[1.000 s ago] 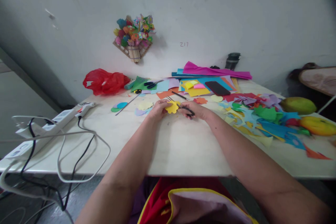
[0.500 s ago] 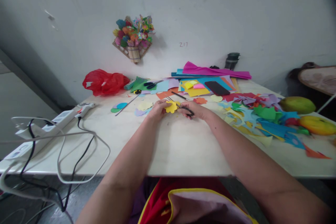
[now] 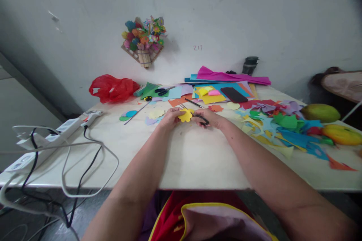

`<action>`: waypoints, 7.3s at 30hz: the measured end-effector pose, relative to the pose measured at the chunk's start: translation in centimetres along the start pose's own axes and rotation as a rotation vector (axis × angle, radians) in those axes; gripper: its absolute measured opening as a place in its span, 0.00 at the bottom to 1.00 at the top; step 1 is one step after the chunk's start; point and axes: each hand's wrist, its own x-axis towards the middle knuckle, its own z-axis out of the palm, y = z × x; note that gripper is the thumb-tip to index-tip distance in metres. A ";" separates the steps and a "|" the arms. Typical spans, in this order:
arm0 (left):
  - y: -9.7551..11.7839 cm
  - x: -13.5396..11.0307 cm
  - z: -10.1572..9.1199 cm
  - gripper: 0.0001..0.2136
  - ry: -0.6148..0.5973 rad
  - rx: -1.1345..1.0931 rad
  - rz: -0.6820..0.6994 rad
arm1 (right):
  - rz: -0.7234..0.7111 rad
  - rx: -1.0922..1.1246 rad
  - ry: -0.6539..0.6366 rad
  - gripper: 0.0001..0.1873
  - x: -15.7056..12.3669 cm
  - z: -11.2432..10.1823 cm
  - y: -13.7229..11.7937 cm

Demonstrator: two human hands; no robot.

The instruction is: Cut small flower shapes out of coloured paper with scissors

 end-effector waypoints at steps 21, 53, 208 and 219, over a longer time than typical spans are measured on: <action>-0.5 0.3 -0.5 0.09 -0.022 -0.037 0.037 | -0.006 0.014 -0.007 0.10 0.1 -0.1 0.0; 0.1 -0.3 0.0 0.07 0.076 -0.033 0.011 | -0.011 0.033 0.010 0.16 0.2 0.0 0.4; -0.3 -0.4 0.1 0.16 0.023 0.015 -0.001 | -0.112 0.322 0.208 0.19 0.8 -0.1 0.8; -0.5 -0.1 0.2 0.16 -0.001 0.186 -0.031 | -0.124 0.381 0.333 0.17 1.3 0.5 0.7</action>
